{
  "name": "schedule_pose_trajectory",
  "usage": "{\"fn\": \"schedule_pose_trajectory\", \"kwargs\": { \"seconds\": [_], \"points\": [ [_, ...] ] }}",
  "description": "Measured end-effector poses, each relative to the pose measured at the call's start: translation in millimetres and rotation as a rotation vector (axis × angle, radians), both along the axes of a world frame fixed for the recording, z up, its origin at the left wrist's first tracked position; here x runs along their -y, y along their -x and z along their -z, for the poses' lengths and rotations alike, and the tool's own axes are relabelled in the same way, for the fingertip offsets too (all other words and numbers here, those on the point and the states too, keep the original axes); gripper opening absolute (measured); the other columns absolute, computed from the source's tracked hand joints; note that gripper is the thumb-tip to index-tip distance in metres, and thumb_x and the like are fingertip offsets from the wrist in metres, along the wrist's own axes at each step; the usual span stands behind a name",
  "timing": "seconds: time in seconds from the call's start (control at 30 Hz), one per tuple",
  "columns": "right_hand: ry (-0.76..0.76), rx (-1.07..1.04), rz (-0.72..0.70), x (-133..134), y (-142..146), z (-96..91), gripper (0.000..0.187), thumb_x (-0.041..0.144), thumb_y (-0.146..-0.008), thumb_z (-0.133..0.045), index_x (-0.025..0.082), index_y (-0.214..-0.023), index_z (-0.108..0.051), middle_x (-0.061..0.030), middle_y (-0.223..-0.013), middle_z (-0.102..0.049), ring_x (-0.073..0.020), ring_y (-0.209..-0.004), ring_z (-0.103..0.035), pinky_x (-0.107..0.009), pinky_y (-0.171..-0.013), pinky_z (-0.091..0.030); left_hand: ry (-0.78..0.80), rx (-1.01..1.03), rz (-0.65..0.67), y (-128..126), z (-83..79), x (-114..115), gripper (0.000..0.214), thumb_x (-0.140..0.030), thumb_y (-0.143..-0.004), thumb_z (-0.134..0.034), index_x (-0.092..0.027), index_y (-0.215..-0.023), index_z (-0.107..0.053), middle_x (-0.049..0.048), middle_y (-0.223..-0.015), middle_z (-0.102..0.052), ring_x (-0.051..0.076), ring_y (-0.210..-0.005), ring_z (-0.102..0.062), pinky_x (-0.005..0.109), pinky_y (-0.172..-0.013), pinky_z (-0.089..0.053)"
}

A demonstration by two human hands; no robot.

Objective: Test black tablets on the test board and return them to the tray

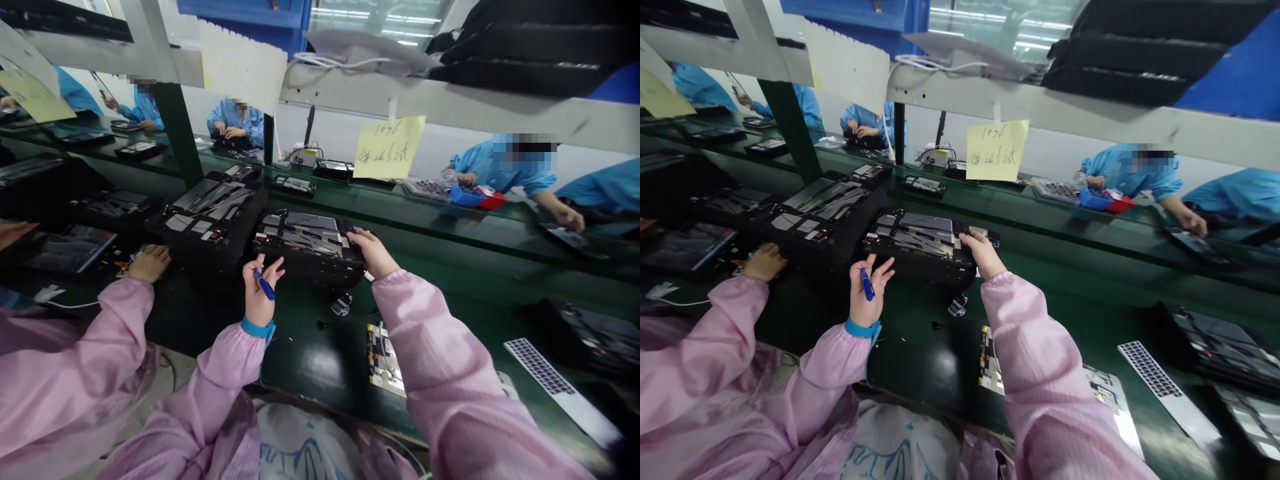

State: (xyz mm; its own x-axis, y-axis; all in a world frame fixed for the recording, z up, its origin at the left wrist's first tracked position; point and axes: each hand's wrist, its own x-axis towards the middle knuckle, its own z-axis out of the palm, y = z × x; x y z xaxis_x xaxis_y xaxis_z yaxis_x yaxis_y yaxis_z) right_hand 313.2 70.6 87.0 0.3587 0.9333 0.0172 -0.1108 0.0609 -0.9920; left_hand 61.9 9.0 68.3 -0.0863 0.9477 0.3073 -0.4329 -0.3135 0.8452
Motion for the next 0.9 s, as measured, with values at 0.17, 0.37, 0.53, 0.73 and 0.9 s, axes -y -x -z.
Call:
{"fn": "schedule_pose_trajectory", "kwargs": {
  "seconds": [0.17,0.37,0.53,0.73,0.9],
  "points": [
    [-0.028,-0.095,-0.036,15,7,-17.8,0.041,0.02,-0.058,-0.074,0.021,-0.098,-0.063,-0.0017,-0.096,-0.07,-0.0193,-0.091,-0.067,-0.031,-0.081,-0.057,0.035,0.144,0.047,-4,-3.5,0,0.041,-0.038,-0.077,-0.07,-0.024,-0.09,-0.035,0.0105,-0.142,-0.042,0.026,-0.118,-0.058,0.042,-0.096,-0.046],
    [-0.094,-0.228,0.051,22,16,-35.9,0.067,0.018,-0.059,-0.068,0.024,-0.122,-0.049,-0.0018,-0.107,-0.066,-0.0166,-0.091,-0.066,-0.03,-0.079,-0.057,0.106,0.215,0.103,1,-7.7,-2,0.038,-0.036,-0.076,-0.069,-0.025,-0.088,-0.035,0.0054,-0.122,-0.058,0.024,-0.115,-0.058,0.041,-0.094,-0.045],
    [-0.161,-0.158,0.098,90,17,-35.4,0.072,0.023,-0.066,-0.065,0.031,-0.134,-0.043,-0.002,-0.121,-0.062,-0.0217,-0.108,-0.062,-0.031,-0.084,-0.056,0.223,0.246,0.229,25,-13.3,10,0.03,-0.039,-0.081,-0.061,-0.024,-0.082,-0.035,0.0006,-0.096,-0.063,0.021,-0.1,-0.063,0.037,-0.086,-0.047],
    [0.115,-0.061,0.118,228,39,28.2,0.072,0.034,-0.074,-0.067,0.038,-0.14,-0.037,-0.0043,-0.145,-0.045,-0.0306,-0.128,-0.048,-0.044,-0.094,-0.052,0.417,-0.102,0.363,76,11.7,55,0.029,-0.035,-0.078,-0.065,-0.022,-0.079,-0.039,-0.0015,-0.081,-0.056,0.014,-0.069,-0.054,0.025,-0.063,-0.043],
    [0.234,0.058,0.119,276,71,96.7,0.059,0.042,-0.083,-0.059,0.034,-0.138,-0.039,-0.0068,-0.149,-0.037,-0.0263,-0.139,-0.034,-0.049,-0.113,-0.032,0.437,-0.712,0.321,100,35.4,74,0.025,-0.029,-0.072,-0.07,-0.019,-0.073,-0.047,-0.0047,-0.068,-0.042,0.01,-0.06,-0.039,0.021,-0.058,-0.033]
  ]
}}
